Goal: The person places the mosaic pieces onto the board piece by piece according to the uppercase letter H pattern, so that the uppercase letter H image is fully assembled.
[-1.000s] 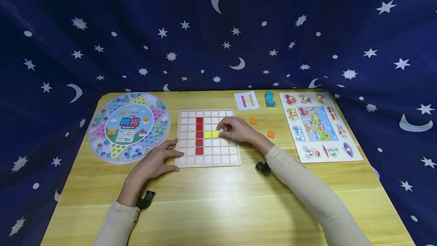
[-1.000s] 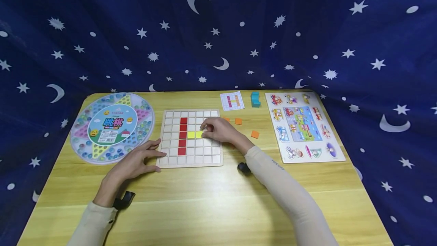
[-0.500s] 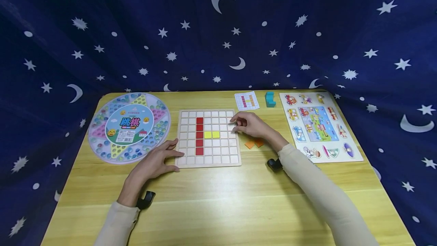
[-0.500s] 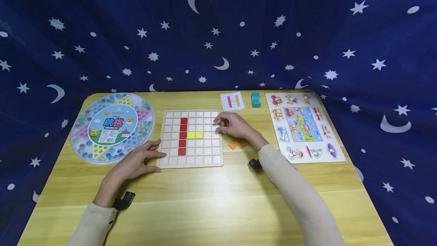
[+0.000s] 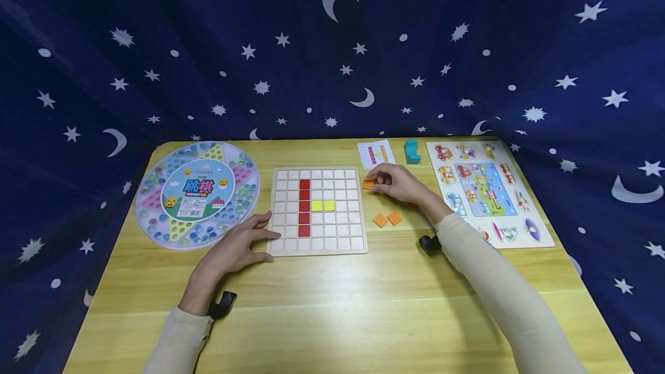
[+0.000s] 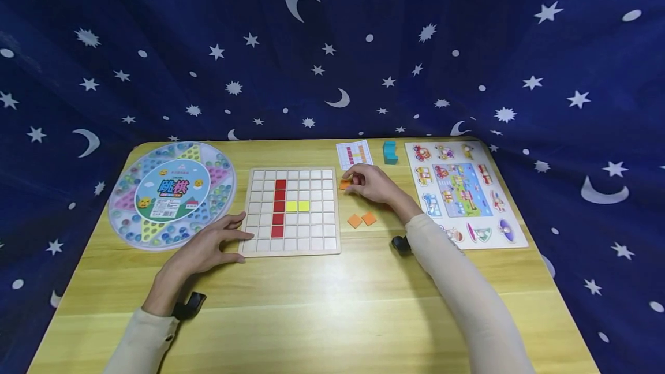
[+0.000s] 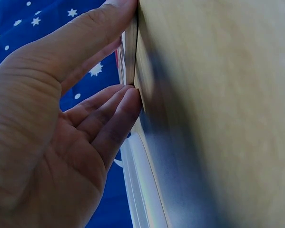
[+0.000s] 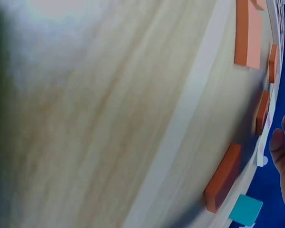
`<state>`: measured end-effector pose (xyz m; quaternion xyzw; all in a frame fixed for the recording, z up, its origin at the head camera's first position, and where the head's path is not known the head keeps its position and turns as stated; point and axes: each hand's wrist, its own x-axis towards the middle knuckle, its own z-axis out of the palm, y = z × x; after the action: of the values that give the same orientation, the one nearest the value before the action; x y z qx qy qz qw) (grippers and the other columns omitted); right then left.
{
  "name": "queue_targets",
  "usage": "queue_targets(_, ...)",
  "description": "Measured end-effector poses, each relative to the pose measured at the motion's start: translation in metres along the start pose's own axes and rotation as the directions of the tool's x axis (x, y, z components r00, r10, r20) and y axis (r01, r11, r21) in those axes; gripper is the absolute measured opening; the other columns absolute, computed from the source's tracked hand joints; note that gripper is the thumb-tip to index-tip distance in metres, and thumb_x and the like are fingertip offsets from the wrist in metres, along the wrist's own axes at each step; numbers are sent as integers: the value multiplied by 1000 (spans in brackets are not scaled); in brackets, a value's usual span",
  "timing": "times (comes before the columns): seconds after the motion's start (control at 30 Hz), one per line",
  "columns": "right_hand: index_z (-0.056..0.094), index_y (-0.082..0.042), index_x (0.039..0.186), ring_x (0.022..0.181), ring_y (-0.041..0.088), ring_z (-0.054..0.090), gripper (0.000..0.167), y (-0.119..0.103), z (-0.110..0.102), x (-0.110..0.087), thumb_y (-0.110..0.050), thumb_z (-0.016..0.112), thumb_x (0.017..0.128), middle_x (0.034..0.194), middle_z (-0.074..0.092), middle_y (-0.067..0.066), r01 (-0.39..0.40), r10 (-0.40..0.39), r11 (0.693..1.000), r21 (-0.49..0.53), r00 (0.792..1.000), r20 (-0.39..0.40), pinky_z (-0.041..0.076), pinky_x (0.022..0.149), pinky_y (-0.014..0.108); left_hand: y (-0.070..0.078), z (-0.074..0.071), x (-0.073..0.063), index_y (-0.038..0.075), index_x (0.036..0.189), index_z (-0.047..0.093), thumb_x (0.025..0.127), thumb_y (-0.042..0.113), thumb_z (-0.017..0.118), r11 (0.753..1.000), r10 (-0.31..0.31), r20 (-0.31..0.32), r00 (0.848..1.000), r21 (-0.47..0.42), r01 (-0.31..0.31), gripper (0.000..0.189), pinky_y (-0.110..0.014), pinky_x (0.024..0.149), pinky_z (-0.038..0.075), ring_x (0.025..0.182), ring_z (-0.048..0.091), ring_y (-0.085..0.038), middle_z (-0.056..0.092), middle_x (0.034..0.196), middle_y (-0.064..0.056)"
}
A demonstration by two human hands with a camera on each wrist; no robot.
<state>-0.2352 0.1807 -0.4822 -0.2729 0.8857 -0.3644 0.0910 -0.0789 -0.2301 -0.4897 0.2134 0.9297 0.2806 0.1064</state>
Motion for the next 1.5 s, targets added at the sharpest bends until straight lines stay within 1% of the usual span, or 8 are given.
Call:
queue_targets(0.13, 70, -8, 106, 69, 18, 48, 23, 3, -1, 1, -14, 77, 85, 81, 58, 5, -18, 18, 1000, -8, 1000, 14, 40, 60, 23, 0, 0, 0, 22, 121, 71, 76, 34, 84, 1000, -1, 2, 1000, -2, 1, 48, -53, 108, 39, 139, 41, -34, 43, 152, -10)
queue_targets(0.5, 70, -7, 108, 68, 17, 46, 25, 7, -1, 3, -15, 77, 85, 81, 57, 6, -30, 31, 999, -17, 999, 42, 39, 61, 23, 0, 0, -1, 23, 121, 71, 76, 34, 83, 1000, 9, 3, 1000, 2, -9, 48, -54, 108, 39, 140, 40, -34, 42, 153, -10)
queue_targets(0.6, 69, -7, 108, 68, 17, 47, 26, 8, -1, 3, -16, 77, 85, 81, 58, 7, -29, 30, 999, -16, 998, 48, 39, 61, 23, 0, 0, -1, 22, 121, 71, 76, 34, 83, 1000, 9, 3, 1000, -1, -9, 48, -54, 108, 39, 139, 41, -34, 42, 153, -10)
queue_targets(0.87, 69, -8, 107, 68, 15, 47, 26, 10, 1, 4, -18, 77, 85, 81, 57, 5, -22, 24, 999, -36, 999, 46, 40, 62, 24, 0, 0, -1, 22, 121, 71, 76, 34, 83, 1000, 2, 3, 1000, -5, -2, 48, -55, 108, 39, 139, 41, -34, 42, 153, -11)
queue_targets(1.17, 70, -11, 106, 69, 17, 47, 24, 12, 1, 8, -19, 77, 85, 81, 56, 3, -56, 59, 997, -51, 997, 56, 40, 62, 26, 0, -1, -1, 21, 121, 71, 76, 34, 84, 1000, 8, -5, 1000, 5, -8, 48, -54, 108, 39, 139, 41, -34, 43, 152, -11)
queue_targets(1.5, 70, -10, 105, 70, 18, 48, 22, 14, 1, 11, -20, 76, 86, 82, 56, 4, -81, 84, 995, -49, 994, 68, 40, 63, 26, 0, -1, -1, 21, 121, 71, 76, 33, 84, 1000, 6, 1, 1000, -2, -6, 48, -54, 108, 39, 139, 40, -34, 42, 153, -11)
